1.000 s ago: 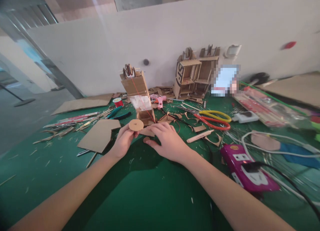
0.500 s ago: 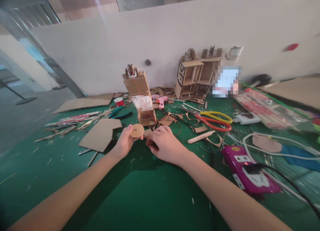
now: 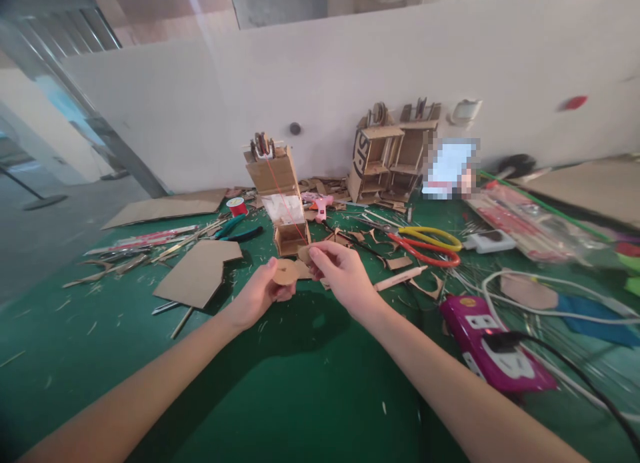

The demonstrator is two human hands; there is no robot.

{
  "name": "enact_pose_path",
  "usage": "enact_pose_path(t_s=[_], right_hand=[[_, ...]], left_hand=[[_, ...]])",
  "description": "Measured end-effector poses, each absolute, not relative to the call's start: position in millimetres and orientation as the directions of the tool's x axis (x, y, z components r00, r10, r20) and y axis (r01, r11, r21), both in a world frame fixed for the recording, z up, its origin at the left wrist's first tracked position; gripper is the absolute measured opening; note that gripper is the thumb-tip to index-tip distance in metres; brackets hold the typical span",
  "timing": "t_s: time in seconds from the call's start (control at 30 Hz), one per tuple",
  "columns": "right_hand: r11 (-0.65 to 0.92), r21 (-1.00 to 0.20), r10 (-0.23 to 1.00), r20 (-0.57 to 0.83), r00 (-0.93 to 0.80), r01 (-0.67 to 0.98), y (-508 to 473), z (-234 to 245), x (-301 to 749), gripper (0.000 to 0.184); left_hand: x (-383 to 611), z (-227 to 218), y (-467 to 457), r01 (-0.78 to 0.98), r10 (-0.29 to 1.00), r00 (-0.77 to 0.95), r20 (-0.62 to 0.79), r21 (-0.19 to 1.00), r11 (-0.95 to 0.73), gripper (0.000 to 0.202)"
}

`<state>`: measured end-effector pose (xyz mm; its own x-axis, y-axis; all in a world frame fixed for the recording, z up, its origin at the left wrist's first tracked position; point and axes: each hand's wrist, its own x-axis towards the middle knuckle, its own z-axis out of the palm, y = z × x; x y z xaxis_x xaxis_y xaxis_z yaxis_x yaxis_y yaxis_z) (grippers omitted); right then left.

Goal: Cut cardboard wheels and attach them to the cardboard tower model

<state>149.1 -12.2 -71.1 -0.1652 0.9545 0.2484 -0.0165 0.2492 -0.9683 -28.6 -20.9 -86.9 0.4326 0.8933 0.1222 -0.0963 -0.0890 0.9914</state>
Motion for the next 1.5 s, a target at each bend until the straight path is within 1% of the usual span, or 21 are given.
enact_pose_path(t_s=[0.03, 0.1, 0.2, 0.3, 0.4, 0.5, 0.6, 0.67, 0.8, 1.0, 1.07, 1.13, 1.27, 1.33, 1.4, 1.5], right_hand=[[0.199, -0.974, 0.961, 0.216, -0.170, -0.112, -14, -70, 148, 0.030], [0.136, -0.965, 0.963, 0.181, -0.198, -0.223, -16, -70, 146, 0.029], [0.122, -0.957, 0.955, 0.185, -0.232, -0.262, -17, -72, 143, 0.026], [0.157, -0.963, 0.953, 0.206, -0.223, -0.221, -17, -73, 144, 0.026], [0.218, -0.969, 0.943, 0.240, -0.229, -0.119, -18, -70, 146, 0.028], [0.323, -0.946, 0.919, 0.316, -0.236, -0.005, -20, -66, 147, 0.025], [0.453, -0.886, 0.881, 0.427, -0.205, 0.100, -23, -64, 146, 0.018], [0.516, -0.844, 0.851, 0.484, -0.203, 0.148, -24, -64, 145, 0.018], [0.599, -0.772, 0.797, 0.549, -0.252, 0.213, -26, -63, 146, 0.020], [0.700, -0.653, 0.715, 0.640, -0.281, 0.291, -26, -62, 149, 0.021], [0.717, -0.628, 0.697, 0.655, -0.291, 0.303, -27, -61, 150, 0.021], [0.710, -0.637, 0.704, 0.648, -0.291, 0.299, -28, -60, 149, 0.021], [0.607, -0.765, 0.790, 0.552, -0.265, 0.216, -29, -58, 147, 0.019], [0.568, -0.804, 0.812, 0.515, -0.273, 0.173, -30, -58, 147, 0.017], [0.581, -0.797, 0.802, 0.525, -0.284, 0.168, -30, -57, 146, 0.016], [0.627, -0.752, 0.772, 0.567, -0.287, 0.203, -31, -57, 147, 0.017]], left_hand=[[-27, -86, -22, -0.084, 0.883, 0.456, 0.111, 0.993, -0.082, 0.064], [-24, -85, -24, -0.067, 0.869, 0.485, 0.098, 0.995, -0.075, 0.066], [-23, -86, -24, -0.075, 0.869, 0.486, 0.091, 0.995, -0.062, 0.066], [-24, -89, -23, -0.082, 0.873, 0.479, 0.091, 0.995, -0.058, 0.058], [-26, -92, -23, -0.073, 0.879, 0.469, 0.089, 0.995, -0.062, 0.054], [-26, -94, -23, -0.056, 0.881, 0.467, 0.079, 0.997, -0.060, 0.053], [-26, -94, -23, -0.033, 0.881, 0.468, 0.066, 0.998, -0.057, 0.057], [-26, -94, -23, -0.018, 0.883, 0.466, 0.061, 0.998, -0.059, 0.060], [-26, -93, -24, -0.006, 0.883, 0.466, 0.055, 0.998, -0.059, 0.059], [-25, -90, -26, -0.017, 0.881, 0.468, 0.069, 0.997, -0.069, 0.055], [-25, -88, -27, -0.012, 0.885, 0.462, 0.059, 0.998, -0.061, 0.055], [-24, -86, -27, -0.004, 0.889, 0.455, 0.050, 0.999, -0.054, 0.056], [-20, -82, -30, 0.010, 0.910, 0.415, 0.030, 0.999, -0.037, 0.059], [-18, -81, -31, -0.013, 0.919, 0.393, 0.038, 0.999, -0.036, 0.061], [-17, -80, -32, -0.030, 0.917, 0.397, 0.049, 0.999, -0.040, 0.061], [-17, -80, -31, -0.019, 0.907, 0.420, 0.042, 0.999, -0.037, 0.061]])
